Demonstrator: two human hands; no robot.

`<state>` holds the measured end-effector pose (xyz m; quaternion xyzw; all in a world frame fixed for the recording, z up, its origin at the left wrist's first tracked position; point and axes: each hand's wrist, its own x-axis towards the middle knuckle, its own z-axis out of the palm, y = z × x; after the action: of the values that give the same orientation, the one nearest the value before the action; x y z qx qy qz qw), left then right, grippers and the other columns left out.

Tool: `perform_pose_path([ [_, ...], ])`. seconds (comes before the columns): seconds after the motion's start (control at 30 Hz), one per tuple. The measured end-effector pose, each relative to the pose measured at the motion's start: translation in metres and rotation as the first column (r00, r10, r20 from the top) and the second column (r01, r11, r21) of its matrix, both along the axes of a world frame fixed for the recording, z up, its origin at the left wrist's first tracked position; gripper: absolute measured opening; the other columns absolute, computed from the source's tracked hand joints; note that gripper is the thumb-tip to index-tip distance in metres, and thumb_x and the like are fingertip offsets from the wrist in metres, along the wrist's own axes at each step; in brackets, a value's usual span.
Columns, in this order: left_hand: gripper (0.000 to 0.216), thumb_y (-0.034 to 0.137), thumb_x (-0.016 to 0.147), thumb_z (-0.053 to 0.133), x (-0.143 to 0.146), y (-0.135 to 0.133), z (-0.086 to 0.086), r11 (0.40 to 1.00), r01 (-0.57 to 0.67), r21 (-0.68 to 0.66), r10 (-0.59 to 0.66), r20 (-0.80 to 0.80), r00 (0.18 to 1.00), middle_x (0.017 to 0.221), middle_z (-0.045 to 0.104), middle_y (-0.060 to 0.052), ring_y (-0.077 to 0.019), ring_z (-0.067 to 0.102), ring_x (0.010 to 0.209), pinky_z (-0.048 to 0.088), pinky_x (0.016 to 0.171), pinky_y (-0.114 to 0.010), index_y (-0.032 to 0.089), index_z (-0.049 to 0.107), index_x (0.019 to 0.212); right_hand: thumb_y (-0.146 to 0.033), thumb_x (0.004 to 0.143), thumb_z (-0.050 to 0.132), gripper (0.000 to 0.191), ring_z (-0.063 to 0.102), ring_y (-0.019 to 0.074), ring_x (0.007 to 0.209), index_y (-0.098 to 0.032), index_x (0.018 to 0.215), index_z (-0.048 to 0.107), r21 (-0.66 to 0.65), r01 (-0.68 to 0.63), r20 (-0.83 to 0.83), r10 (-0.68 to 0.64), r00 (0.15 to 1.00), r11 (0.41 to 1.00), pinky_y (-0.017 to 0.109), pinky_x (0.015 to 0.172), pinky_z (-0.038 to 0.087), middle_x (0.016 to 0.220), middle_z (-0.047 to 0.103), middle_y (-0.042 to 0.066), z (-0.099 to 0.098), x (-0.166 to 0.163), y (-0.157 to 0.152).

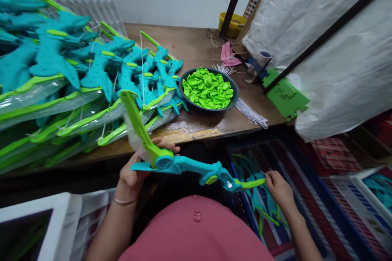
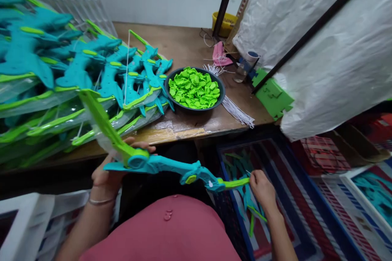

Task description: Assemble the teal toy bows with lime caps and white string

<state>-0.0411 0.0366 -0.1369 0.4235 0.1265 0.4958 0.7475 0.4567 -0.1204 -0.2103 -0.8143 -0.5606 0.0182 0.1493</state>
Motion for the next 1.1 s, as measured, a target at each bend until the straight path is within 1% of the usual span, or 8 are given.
perform_pose_path([
  [0.13, 0.055, 0.047, 0.087, 0.078, -0.025, -0.002, 0.007, 0.998, -0.049, -0.029, 0.047, -0.066, 0.997, 0.117, 0.077, -0.018, -0.043, 0.073, 0.111, 0.06, 0.092, -0.058, 0.019, 0.069, 0.133, -0.042, 0.083, 0.043, 0.025, 0.061, 0.0216, 0.057, -0.024, 0.075, 0.059, -0.004, 0.066, 0.039, -0.066, 0.997, 0.998, 0.032, 0.05, 0.038, 0.081, 0.068, 0.009, -0.004, 0.02, -0.024],
  [0.23, 0.032, 0.029, 0.091, 0.076, -0.023, -0.008, 0.019, 0.983, -0.148, -0.104, 0.121, -0.232, 0.965, 0.104, 0.078, -0.015, -0.0312, 0.078, 0.094, 0.065, 0.081, -0.043, 0.017, 0.076, 0.121, -0.043, 0.083, 0.045, 0.025, 0.061, 0.0228, 0.059, -0.024, 0.075, 0.059, -0.021, 0.075, 0.041, -0.074, 0.996, 0.997, 0.033, 0.048, 0.038, 0.082, 0.067, 0.009, -0.004, 0.026, -0.034],
  [0.4, 0.022, 0.035, 0.085, 0.083, 0.002, -0.011, 0.026, 0.867, -0.493, -0.073, 0.482, -0.134, 0.866, 0.076, 0.066, -0.004, -0.0142, 0.064, 0.062, 0.057, 0.058, -0.027, 0.016, 0.078, 0.097, -0.045, 0.083, 0.048, 0.026, 0.063, 0.0267, 0.065, -0.024, 0.073, 0.06, 0.091, 0.028, -0.039, -0.024, 0.999, 0.995, 0.04, 0.059, 0.047, 0.076, 0.065, 0.01, 0.005, 0.017, -0.025],
  [0.57, 0.023, 0.037, 0.086, 0.081, 0.01, -0.009, 0.032, 0.811, -0.584, -0.015, 0.581, -0.092, 0.809, 0.072, 0.061, -0.002, -0.0133, 0.06, 0.058, 0.052, 0.053, -0.026, 0.016, 0.076, 0.091, -0.047, 0.095, 0.05, 0.03, 0.066, 0.0215, 0.07, -0.024, 0.084, 0.066, 0.187, -0.074, -0.267, 0.123, 0.956, 0.98, 0.035, 0.065, 0.053, 0.081, 0.068, 0.007, 0.05, -0.039, 0.026],
  [0.67, 0.022, 0.038, 0.09, 0.078, 0.019, -0.014, 0.034, 0.837, -0.545, 0.046, 0.547, -0.113, 0.83, 0.07, 0.06, -0.002, -0.0135, 0.059, 0.058, 0.051, 0.055, -0.026, 0.016, 0.076, 0.093, -0.035, 0.096, 0.062, 0.019, 0.065, 0.0196, 0.083, -0.023, 0.089, 0.074, 0.321, -0.223, -0.509, 0.366, 0.779, 0.92, 0.032, 0.076, 0.052, 0.088, 0.068, 0.005, 0.102, -0.114, 0.068],
  [0.83, 0.023, 0.04, 0.096, 0.071, 0.043, -0.029, 0.033, 0.87, -0.469, 0.149, 0.487, -0.113, 0.866, 0.074, 0.061, -0.002, -0.0129, 0.059, 0.059, 0.049, 0.055, -0.024, 0.02, 0.072, 0.106, -0.018, 0.094, 0.069, 0.009, 0.061, 0.0135, 0.075, -0.023, 0.092, 0.076, 0.526, -0.409, -0.634, 0.664, 0.396, 0.746, 0.026, 0.068, 0.047, 0.081, 0.066, -0.001, 0.176, -0.243, 0.115],
  [0.93, 0.031, 0.051, 0.096, 0.068, 0.047, -0.034, 0.037, 0.864, -0.464, 0.195, 0.476, -0.02, 0.879, 0.072, 0.059, -0.001, -0.0123, 0.055, 0.057, 0.047, 0.052, -0.023, 0.02, 0.068, 0.099, -0.013, 0.099, 0.061, 0.015, 0.059, 0.0124, 0.078, -0.02, 0.09, 0.07, 0.62, -0.471, -0.562, 0.774, 0.292, 0.628, 0.026, 0.073, 0.047, 0.082, 0.063, -0.001, 0.191, -0.286, 0.124],
  [1.1, 0.05, 0.068, 0.091, 0.065, 0.034, -0.033, 0.047, 0.908, -0.335, 0.252, 0.324, 0.088, 0.942, 0.064, 0.052, 0.001, -0.013, 0.052, 0.054, 0.049, 0.053, -0.026, 0.018, 0.062, 0.083, -0.012, 0.103, 0.053, 0.018, 0.056, 0.0116, 0.079, -0.019, 0.089, 0.061, 0.666, -0.531, -0.507, 0.84, 0.194, 0.524, 0.025, 0.073, 0.047, 0.084, 0.059, 0.0, 0.194, -0.307, 0.117],
])
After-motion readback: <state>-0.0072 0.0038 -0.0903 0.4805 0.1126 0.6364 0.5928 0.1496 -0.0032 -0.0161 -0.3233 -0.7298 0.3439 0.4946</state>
